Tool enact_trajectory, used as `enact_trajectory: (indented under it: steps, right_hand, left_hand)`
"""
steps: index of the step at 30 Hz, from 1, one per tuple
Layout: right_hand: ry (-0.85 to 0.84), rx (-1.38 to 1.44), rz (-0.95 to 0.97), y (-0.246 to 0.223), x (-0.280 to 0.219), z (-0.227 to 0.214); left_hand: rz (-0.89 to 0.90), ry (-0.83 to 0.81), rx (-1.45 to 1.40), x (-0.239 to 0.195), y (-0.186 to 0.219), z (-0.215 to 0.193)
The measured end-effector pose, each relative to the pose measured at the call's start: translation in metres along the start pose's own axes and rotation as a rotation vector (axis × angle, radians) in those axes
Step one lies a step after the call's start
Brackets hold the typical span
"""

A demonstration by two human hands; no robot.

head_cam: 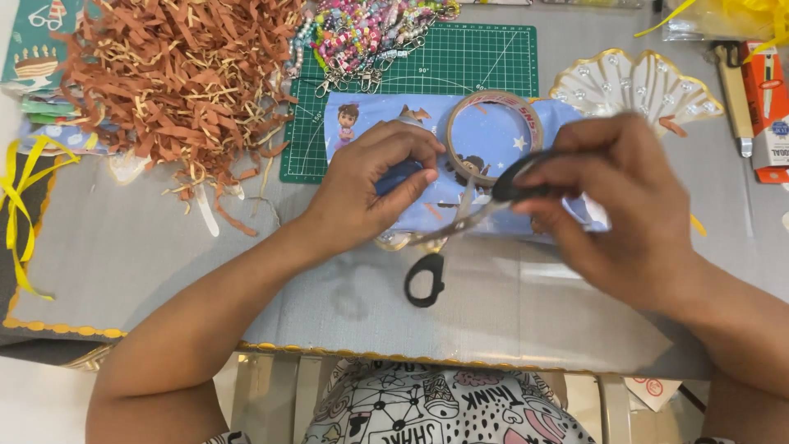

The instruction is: Wrapping a small cardboard box with decorative paper using tape and scissors.

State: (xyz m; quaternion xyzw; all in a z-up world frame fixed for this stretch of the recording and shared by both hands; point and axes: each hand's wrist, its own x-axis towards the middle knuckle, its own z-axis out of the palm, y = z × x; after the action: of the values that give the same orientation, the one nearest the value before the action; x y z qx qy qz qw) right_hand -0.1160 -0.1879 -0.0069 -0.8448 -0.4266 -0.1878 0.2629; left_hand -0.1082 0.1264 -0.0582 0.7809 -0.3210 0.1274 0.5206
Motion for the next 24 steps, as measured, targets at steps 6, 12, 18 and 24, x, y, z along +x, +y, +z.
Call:
enact_trajectory:
  steps: [6, 12, 18, 24]
  right_hand:
    - [0.136, 0.837, 0.658, 0.033, 0.011, 0.028]
    - [0.171, 1.304, 0.791, 0.040, 0.010, 0.031]
    - [0.209, 1.516, 0.532, 0.042, 0.013, 0.025]
    - [0.100, 1.414, 0.430, 0.038, 0.015, 0.021]
  left_hand:
    - [-0.009, -0.006, 0.003, -0.001, 0.001, 0.000]
    - [0.018, -0.006, 0.031, -0.002, 0.000, 0.000]
    - [0.000, -0.013, 0.033, -0.001, 0.002, -0.001]
    - [-0.010, -0.009, 0.049, -0.001, 0.003, -0.002]
